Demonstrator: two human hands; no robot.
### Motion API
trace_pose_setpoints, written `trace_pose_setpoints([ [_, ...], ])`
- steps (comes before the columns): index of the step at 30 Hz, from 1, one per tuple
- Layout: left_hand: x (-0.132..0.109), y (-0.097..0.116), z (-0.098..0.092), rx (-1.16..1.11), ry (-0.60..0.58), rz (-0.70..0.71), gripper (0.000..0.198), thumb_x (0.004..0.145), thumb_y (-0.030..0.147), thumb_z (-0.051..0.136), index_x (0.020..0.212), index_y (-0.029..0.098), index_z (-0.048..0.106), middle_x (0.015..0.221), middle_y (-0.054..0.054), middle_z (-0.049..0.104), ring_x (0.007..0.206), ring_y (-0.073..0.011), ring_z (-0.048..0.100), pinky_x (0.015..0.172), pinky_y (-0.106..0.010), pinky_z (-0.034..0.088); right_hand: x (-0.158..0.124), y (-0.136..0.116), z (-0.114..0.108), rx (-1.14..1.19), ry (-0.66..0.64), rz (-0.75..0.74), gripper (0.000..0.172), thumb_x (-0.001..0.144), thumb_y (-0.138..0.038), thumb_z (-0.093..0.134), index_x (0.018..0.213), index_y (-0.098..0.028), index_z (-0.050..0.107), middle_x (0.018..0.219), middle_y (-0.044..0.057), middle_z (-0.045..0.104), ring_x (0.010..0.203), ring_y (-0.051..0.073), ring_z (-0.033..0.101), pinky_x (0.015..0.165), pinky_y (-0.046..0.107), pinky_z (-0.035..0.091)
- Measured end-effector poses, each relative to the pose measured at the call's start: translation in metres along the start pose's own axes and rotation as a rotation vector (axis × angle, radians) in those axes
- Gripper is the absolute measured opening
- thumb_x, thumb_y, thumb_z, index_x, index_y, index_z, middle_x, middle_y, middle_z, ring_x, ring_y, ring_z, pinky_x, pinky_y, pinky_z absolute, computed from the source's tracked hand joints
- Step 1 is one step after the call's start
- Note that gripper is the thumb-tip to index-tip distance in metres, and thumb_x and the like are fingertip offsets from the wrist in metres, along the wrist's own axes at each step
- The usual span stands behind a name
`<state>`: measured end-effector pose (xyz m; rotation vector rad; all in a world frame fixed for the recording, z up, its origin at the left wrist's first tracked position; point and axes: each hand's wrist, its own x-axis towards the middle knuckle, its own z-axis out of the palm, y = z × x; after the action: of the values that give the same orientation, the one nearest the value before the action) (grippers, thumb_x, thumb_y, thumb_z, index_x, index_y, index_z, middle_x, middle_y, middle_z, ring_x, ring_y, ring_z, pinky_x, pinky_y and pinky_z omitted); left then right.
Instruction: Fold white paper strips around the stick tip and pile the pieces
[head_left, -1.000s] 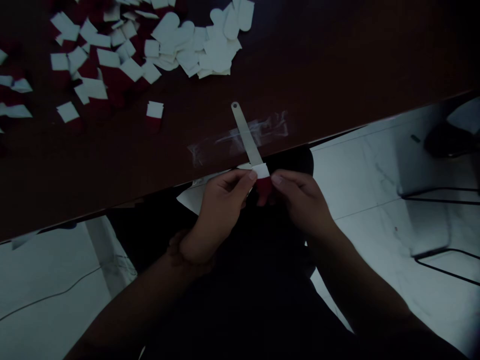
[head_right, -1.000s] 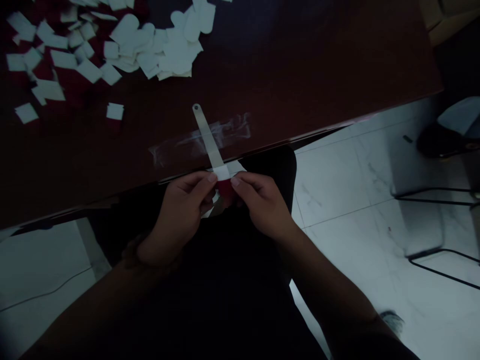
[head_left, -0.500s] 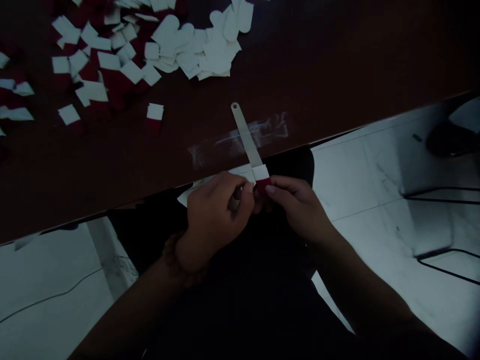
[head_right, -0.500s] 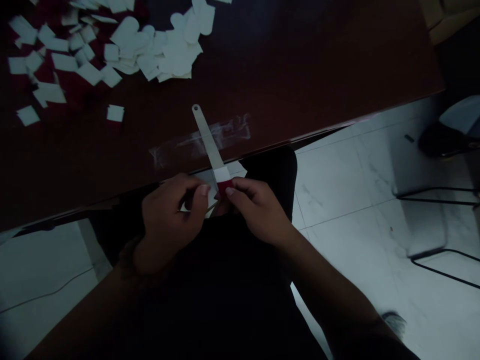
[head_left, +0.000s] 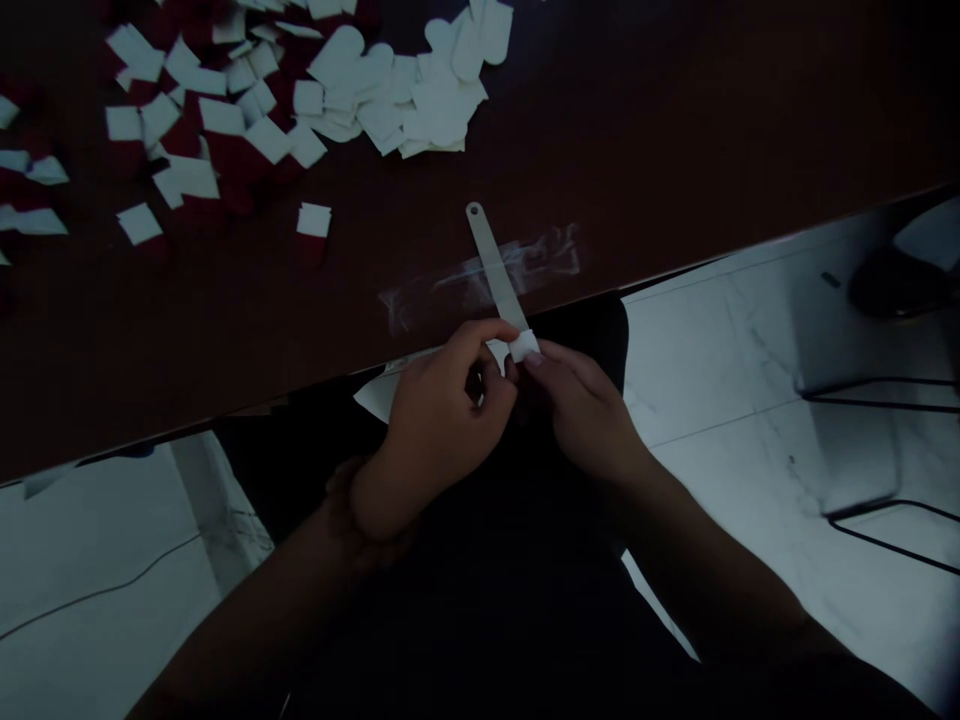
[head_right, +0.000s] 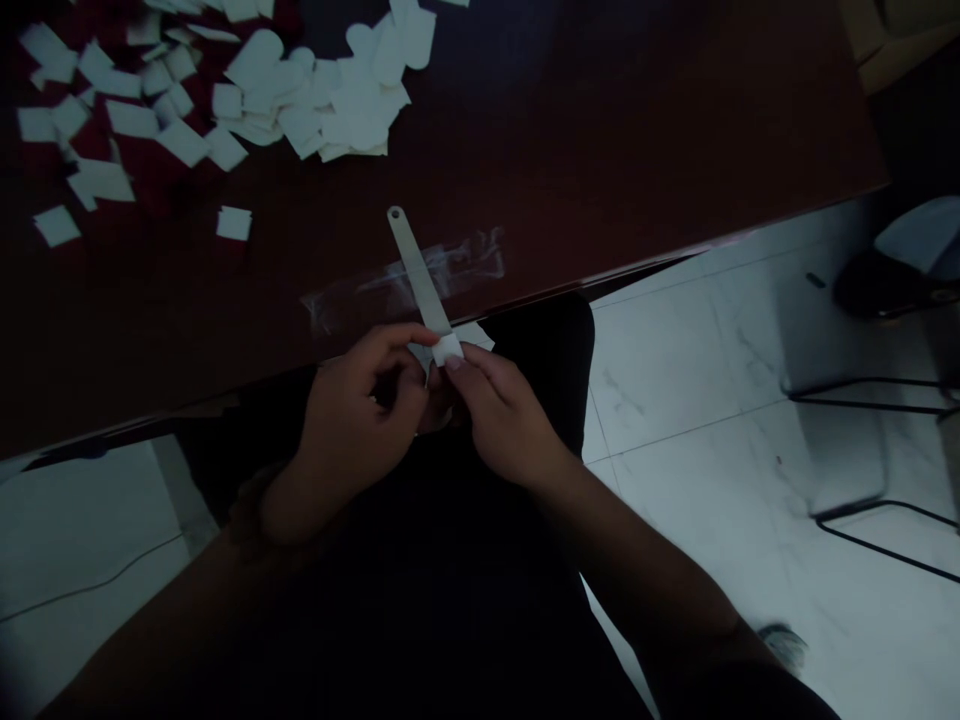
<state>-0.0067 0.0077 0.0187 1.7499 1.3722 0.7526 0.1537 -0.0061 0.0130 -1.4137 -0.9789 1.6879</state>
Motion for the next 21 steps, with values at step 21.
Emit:
trace_pose_setpoints([
  [21,-0.037,0.021,-0.018,-0.298,-0.302,-0.200,0.021,0.095,0.015,0.056,0.109,0.023,0.071,0.068,0.003,0.069,0.061,-0.0127,0.064,0.064,-0.025,0.051,-0.073,0.003,-0.002,-0.063,-0.080,0.158,0.038,0.111,-0.039,0.044,0.081,-0.023,0.061,0.070,-0.001,0.069,0.070,0.015,0.063,0.069,0.029,0.048],
])
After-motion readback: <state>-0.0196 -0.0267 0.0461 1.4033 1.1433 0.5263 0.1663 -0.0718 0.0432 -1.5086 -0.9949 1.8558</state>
